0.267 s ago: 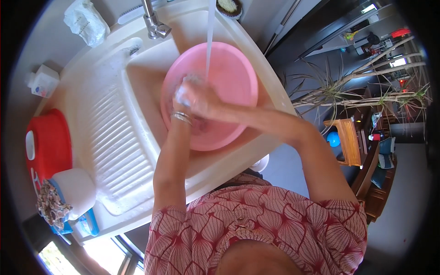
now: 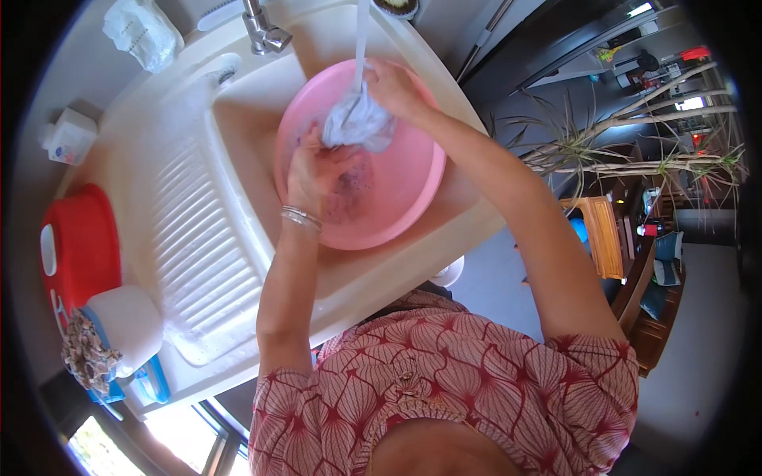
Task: The person cleans a scrub brush under running water, scrubs clothes on a washboard, pours washing powder from a packet into a basin of water, and then rinses and wrings out the clothes by hand.
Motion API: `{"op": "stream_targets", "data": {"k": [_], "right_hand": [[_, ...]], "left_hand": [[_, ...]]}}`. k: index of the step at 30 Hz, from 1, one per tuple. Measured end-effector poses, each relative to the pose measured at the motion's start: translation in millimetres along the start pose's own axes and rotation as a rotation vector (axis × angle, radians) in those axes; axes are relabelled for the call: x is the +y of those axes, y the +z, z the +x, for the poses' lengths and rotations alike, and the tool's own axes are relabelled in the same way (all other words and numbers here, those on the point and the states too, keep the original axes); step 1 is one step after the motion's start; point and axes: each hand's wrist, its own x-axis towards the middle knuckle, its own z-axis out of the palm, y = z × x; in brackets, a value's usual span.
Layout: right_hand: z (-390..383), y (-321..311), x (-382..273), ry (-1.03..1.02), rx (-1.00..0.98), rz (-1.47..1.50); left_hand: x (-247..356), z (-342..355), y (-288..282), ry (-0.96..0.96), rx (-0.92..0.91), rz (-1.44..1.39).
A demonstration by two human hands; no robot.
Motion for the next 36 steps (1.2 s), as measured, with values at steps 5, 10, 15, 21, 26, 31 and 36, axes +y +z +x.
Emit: {"op": "stream_targets", "data": {"k": [5,10,15,21,26,31,36], "right_hand": [[-8,-6,-14,0.263,-0.003,0.580],[-34,-10,-17,0.189,-0.125,0.538],[-101,-8,-50,-0.052,-0.137,0.519],[-115,29,-52,-0.611,0.011,0.141],[-48,-36,3,-0.276,-0.509,0.263],[-95,38,-72,-0.304,-0.124,0.074],[-15,6,5,0.219,0.104,-0.091]], "left_hand": [[-18,-6,-16,-0.245,0.238,-0.068],[-41,26,-14,-0.383,0.022,-0.383],[-34,40,-12,0.001,0.117,-0.077],[-27,20,1,0.263,0.045,0.519],[-22,-2,20,0.499,-0.171,1.667],[-5,-14,-8,0.507,0.248,1.571],[-4,-39,33,0.308,-0.154,1.162]]}}
